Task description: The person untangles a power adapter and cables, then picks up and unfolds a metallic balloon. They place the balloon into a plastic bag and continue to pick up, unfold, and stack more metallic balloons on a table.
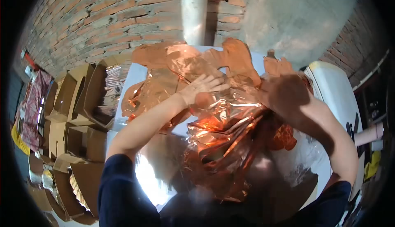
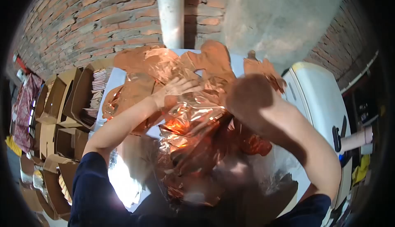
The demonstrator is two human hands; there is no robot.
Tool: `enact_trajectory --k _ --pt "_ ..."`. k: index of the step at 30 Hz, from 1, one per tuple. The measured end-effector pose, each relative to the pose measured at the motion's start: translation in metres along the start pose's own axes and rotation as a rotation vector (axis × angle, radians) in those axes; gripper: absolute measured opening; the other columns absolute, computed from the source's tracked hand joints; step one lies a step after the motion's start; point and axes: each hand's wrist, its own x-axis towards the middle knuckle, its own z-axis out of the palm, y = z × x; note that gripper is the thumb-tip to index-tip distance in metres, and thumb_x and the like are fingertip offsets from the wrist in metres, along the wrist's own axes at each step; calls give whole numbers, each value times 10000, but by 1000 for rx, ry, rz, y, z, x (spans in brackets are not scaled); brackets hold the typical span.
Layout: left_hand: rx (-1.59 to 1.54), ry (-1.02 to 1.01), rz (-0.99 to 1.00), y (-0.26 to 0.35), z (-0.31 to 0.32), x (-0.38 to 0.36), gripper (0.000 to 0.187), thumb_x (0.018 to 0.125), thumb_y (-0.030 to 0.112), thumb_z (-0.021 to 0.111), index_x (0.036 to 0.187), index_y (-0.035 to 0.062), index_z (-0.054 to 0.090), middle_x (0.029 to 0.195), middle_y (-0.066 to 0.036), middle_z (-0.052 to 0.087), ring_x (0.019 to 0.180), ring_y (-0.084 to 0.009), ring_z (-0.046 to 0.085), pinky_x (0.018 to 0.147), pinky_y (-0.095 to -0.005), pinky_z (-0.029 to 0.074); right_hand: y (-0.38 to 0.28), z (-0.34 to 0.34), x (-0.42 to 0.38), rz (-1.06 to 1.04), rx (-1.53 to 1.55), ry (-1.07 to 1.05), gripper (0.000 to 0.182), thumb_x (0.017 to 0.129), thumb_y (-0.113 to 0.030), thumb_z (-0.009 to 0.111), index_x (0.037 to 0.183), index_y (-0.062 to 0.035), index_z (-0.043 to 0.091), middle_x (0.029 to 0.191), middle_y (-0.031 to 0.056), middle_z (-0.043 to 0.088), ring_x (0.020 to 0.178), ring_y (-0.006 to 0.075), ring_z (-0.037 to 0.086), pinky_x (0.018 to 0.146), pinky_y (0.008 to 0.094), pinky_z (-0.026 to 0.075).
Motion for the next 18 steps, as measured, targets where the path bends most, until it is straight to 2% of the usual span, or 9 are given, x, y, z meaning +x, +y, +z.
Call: enact_trajectory --k 2,6,9,10,13,15,16,17,18 --pt "-303 76 19 4 -10 -3 669 917 405 542 1477 93 349 1350 -97 484 1223 -256 480 1012 -385 386 5 4 2 23 44 1 88 757 -90 595 784 -43 664 754 104 652 791 251 670 689 379 517" --pt "-610 31 -81 38 -13 -2 656 929 426 515 1469 89 358 1360 -104 482 1223 -257 487 1017 -390 392 18 -35 10 62 160 -134 140 792 -22 594 867 -80 697 826 92 686 869 235 682 728 351 548" --pt "-755 -53 -181 63 -17 -9 649 938 442 495 1464 85 365 1367 -110 481 1223 -258 492 1021 -394 396 36 -51 10 39 378 -47 117 768 -10 626 813 -74 712 780 92 698 871 230 693 724 360 560" --pt "-804 -77 -216 69 -18 -10 646 941 447 488 1462 84 367 1369 -111 481 1223 -259 494 1022 -395 398 40 -63 14 112 371 -102 103 732 -17 667 807 -69 714 765 104 699 814 247 697 716 373 565" --pt "-984 -113 -345 81 -27 -13 641 951 463 468 1457 81 373 1377 -117 479 1224 -259 499 1026 -399 402 61 -82 20 113 177 -10 148 701 30 653 806 -60 706 740 124 690 755 294 689 684 386 556" --pt "-1160 -108 -458 86 -35 -11 639 957 474 455 1453 78 378 1381 -120 478 1224 -260 502 1028 -401 405 67 -106 19 234 293 -64 219 683 97 582 818 -40 687 754 162 682 760 334 672 686 401 539" --pt "-1276 -82 -525 86 -38 -11 638 960 479 448 1451 77 380 1384 -122 478 1224 -260 504 1030 -402 406 73 -118 22 286 323 -109 302 647 125 546 854 -42 690 731 188 662 755 318 669 694 435 516" --pt "-1415 -41 -594 83 -41 -6 638 963 484 441 1450 76 382 1386 -124 477 1224 -261 506 1031 -404 408 76 -127 19 333 526 -69 285 699 98 538 877 -44 710 758 144 684 762 252 673 668 413 513" --pt "-1556 10 -651 83 -43 -2 638 966 490 435 1448 75 384 1389 -126 477 1224 -261 508 1032 -405 409 81 -175 23 446 748 -359 259 725 80 519 877 -45 687 732 110 660 689 221 619 595 384 479"
